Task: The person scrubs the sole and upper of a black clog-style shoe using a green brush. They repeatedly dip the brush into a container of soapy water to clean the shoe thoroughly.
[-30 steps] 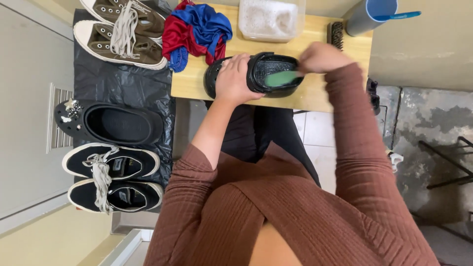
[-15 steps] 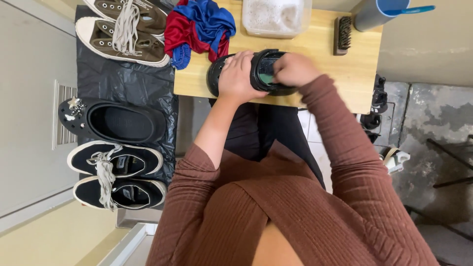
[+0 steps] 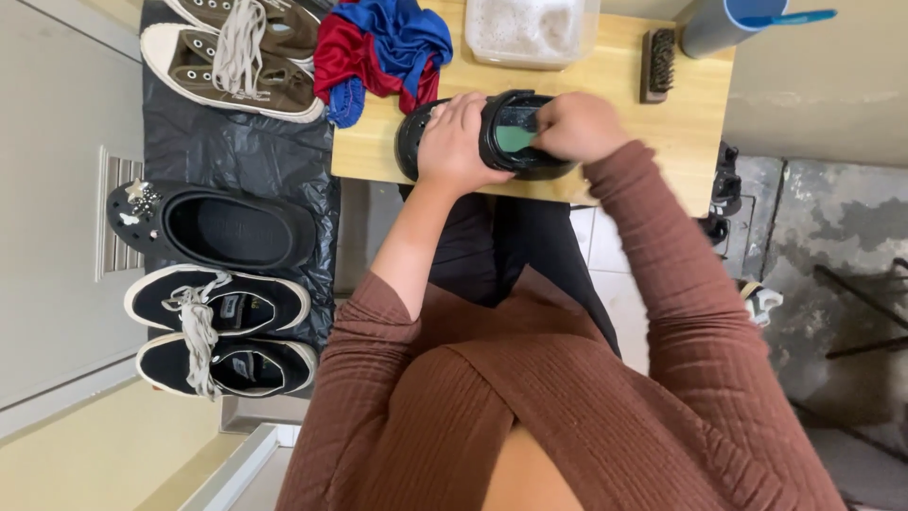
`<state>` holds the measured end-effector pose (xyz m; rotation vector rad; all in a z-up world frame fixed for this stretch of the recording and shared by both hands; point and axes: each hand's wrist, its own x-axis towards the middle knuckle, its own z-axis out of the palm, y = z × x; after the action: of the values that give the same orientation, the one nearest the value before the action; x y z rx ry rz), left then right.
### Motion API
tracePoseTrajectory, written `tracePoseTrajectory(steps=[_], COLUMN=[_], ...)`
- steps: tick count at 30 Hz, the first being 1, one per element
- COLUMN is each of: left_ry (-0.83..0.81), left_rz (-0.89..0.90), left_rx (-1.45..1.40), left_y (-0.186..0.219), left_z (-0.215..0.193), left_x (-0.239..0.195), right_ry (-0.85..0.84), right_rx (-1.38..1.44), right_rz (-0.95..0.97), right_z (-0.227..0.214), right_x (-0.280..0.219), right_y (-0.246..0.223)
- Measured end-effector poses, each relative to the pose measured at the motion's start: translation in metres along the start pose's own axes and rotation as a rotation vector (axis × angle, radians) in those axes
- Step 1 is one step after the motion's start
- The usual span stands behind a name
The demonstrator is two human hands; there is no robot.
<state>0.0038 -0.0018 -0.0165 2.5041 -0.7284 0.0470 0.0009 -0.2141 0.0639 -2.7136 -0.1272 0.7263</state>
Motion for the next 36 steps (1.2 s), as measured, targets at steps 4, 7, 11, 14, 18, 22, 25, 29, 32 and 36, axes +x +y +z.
tracePoseTrajectory(steps=[4, 7, 11, 14, 18, 22, 25, 29, 32, 36], left_ry=[0.032, 0.059, 0.043, -0.060, -0.015, 0.034, 0.008, -0.017, -0.017, -0.052], left_rz=[0.033, 0.060, 0.051, -0.002, 0.029, 0.036, 0.035, 0.038, 0.036, 0.013], left_rx=[-0.004, -0.001, -0.017, -0.027, 0.021, 0.038, 0.023, 0.018, 0.011, -0.001], left_y=[-0.003, -0.002, -0.001, 0.001, -0.010, -0.011, -0.013, -0.012, -0.010, -0.009], left_z=[0.001, 0.004, -0.001, -0.001, 0.014, 0.016, 0.018, 0.014, 0.010, 0.009], left_x=[0.002, -0.002, 0.001, -0.001, 0.002, 0.002, 0.001, -0.001, -0.001, 0.002], right_ry=[-0.012, 0.027, 0.173, 0.122, 0.140, 0.207, 0.262, 0.262, 0.355, 0.636], right_rx=[0.054, 0.152, -0.015, -0.081, -0.219, -0.186, -0.162, -0.188, -0.334, -0.368], right_rz=[0.211, 0.258, 0.087, 0.142, 0.218, 0.175, 0.063, 0.164, 0.165, -0.075], right_z=[-0.053, -0.030, 0.019, 0.006, 0.005, 0.026, 0.038, 0.003, 0.012, 0.052], right_x=[-0.044, -0.029, 0.019, -0.001, 0.004, 0.036, 0.038, -0.001, 0.005, 0.032], right_y=[0.018, 0.017, 0.016, 0.044, 0.107, 0.040, 0.029, 0.077, 0.071, 0.034])
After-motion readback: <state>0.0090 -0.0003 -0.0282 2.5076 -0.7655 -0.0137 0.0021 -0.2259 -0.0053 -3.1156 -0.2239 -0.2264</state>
